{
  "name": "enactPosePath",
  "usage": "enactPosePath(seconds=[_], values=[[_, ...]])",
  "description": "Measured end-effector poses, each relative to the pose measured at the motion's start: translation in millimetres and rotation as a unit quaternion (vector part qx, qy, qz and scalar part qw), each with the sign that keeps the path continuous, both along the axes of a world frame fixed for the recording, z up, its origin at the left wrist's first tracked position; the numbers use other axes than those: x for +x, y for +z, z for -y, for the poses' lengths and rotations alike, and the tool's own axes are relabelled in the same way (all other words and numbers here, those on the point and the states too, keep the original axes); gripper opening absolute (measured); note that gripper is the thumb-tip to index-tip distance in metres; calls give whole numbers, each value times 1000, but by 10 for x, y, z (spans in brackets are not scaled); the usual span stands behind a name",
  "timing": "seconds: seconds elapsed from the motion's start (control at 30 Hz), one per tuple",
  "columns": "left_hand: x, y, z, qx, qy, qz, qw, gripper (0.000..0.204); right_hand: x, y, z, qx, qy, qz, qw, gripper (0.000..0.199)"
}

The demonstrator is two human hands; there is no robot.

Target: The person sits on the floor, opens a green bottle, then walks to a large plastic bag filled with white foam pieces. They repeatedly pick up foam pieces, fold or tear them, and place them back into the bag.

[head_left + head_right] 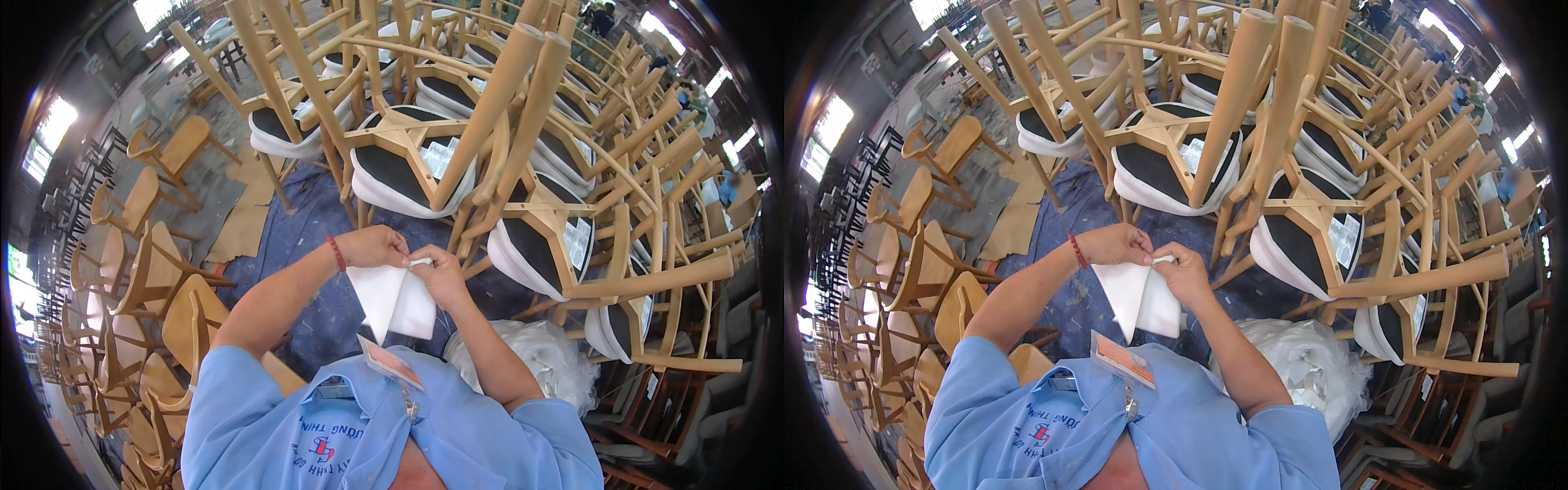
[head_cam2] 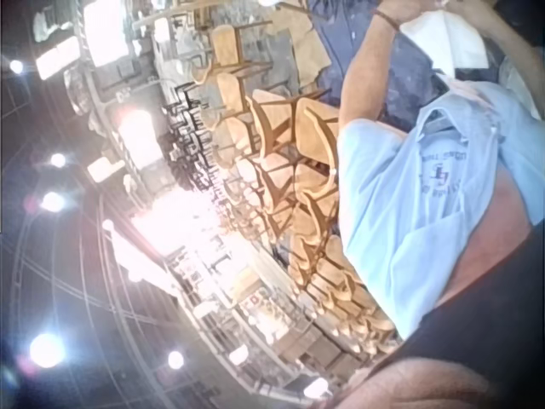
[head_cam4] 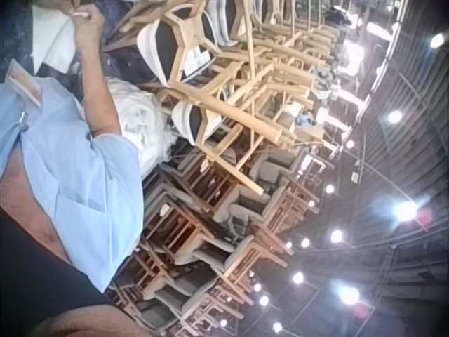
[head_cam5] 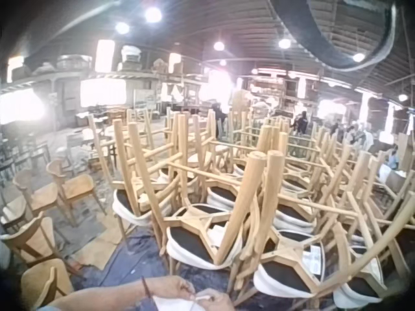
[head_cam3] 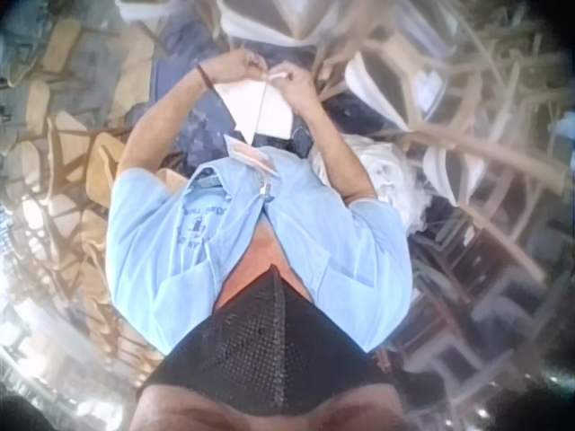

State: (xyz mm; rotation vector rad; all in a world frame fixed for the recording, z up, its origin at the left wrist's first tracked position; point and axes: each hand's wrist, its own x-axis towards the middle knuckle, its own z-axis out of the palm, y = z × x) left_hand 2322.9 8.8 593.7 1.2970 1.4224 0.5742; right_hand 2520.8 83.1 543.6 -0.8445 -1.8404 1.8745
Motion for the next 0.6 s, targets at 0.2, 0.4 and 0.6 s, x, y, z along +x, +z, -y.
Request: enactPosePath(seconds=[0.2,0.4,0.6], values=[[234,-13,83,53,37,-123,990,19,80,46,-66,-130,40,-6,991,22],[367,-97,199,155,83,-197,965,18,102,123,-182,-106,89,62,988,30],[377,-99,161,119,53,-179,975,19,103,-20,-163,-60,55,75,994,20]])
